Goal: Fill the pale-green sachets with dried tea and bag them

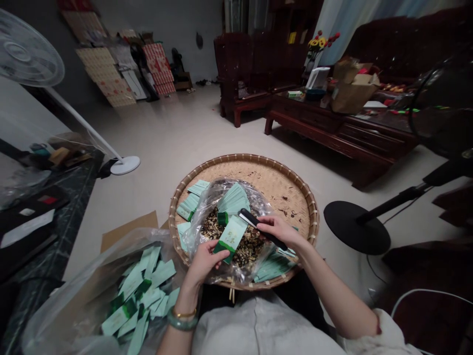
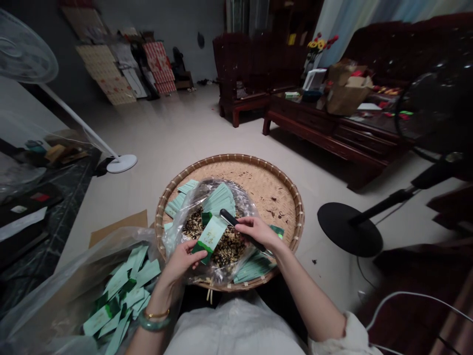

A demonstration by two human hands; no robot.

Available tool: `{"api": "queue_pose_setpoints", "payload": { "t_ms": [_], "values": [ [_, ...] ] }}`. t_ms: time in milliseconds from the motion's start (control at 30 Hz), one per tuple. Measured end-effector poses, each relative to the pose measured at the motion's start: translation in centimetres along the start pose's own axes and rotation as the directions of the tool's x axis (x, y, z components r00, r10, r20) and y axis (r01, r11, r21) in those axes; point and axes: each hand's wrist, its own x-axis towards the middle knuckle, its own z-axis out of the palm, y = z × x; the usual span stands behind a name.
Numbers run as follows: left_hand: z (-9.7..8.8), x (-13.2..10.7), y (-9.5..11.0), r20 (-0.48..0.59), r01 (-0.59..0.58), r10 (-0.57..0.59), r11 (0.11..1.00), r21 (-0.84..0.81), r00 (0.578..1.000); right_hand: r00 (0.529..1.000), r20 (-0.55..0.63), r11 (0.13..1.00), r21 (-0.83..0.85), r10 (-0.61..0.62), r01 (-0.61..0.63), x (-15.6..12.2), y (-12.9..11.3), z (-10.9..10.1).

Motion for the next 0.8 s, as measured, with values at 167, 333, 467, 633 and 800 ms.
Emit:
{"api": "queue_pose_setpoints", "payload": {
  "t_ms": [167, 333, 467, 633, 800],
  "values": [
    [0.4, -0.2, 0.4, 0.032, -0.008, 0.006, 0.998, 0.061, 0.999, 0.995, -0.028, 0.985, -0.147, -0.098, 0.093, 0.4, 0.3, 1.4],
    [0.3, -0.4, 0.7, 0.033, -0.009, 0.007, 0.997, 0.076, 0.999, 0.995, -0.031, 0.985, -0.147, -0.092, 0.086, 0.7, 0.3, 1.7],
    [0.1, -0.3, 0.7, 0.032, -0.013, 0.010, 0.994, 0.110, 0.999, 0.996, -0.024, 0.986, -0.141, -0.089, 0.084, 0.8, 0.5, 1.6],
    [-0.4, 0.1, 0.8, 0.038, -0.025, 0.020, 0.992, 0.127, 0.999, 0.993, -0.034, 0.984, -0.141, -0.112, 0.107, 0.8, 0.5, 0.8],
    [-1.4, -0.1, 1.0, -0.101, -0.053, 0.065, 0.991, 0.119, 0.993, 0.965, -0.125, 0.898, -0.408, -0.232, 0.163, 0.0, 2.0, -1.7]
  ]
}}
